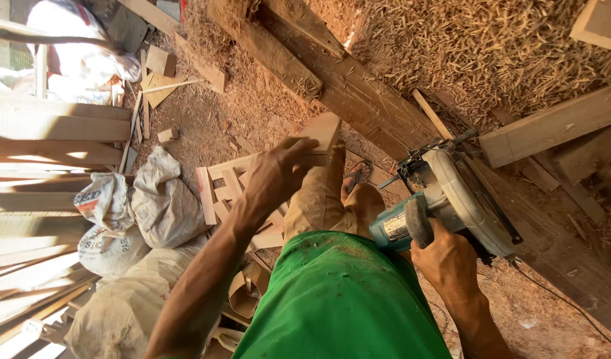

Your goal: The person marks a wood block with an L-square, then uses a circular saw to cut pieces of wood resting on a wooden beam, making repeated cuts and repositioning the timber between cuts.

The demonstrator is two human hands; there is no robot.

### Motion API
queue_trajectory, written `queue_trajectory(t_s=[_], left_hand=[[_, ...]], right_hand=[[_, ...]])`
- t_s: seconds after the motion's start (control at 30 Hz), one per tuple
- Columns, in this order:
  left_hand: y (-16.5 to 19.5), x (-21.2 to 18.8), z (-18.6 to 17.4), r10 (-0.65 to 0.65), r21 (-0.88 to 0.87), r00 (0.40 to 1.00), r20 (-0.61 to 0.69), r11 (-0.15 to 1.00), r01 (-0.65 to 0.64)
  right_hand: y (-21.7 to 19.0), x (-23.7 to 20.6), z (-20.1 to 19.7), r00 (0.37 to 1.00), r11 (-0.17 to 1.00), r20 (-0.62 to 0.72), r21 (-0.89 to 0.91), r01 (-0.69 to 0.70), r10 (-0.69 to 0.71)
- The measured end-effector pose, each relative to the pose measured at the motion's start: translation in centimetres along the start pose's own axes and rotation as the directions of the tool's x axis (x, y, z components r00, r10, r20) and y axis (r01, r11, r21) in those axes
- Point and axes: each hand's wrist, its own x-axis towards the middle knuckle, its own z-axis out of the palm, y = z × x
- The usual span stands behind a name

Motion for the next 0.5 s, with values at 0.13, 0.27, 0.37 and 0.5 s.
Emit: queue_trajectory(t_s=[0.13,0.27,0.37,0.5], left_hand=[[0.6,5.4,-0.4,0.152,0.146,0.972,0.178,0.973,-0.179],[0.0,8.9,0.4,0.251,0.194,0.927,0.280,0.930,-0.311],[-1.2,9.9,0.8,0.257,0.280,0.911,0.323,0.894,-0.351],[-2.7,9.8,0.6,0.194,0.341,0.912,0.362,0.883,-0.323]], right_hand=[[-0.1,-0.2,-0.3,1.000,1.000,-0.012,-0.004,0.020,-0.020],[-0.5,-0.5,-0.6,0.999,1.000,-0.037,0.009,0.009,-0.008],[-0.6,-0.7,-0.9,0.999,1.000,-0.046,0.013,-0.001,0.002],[-0.3,-0.7,-1.0,1.000,0.998,-0.004,0.061,-0.025,0.025]])
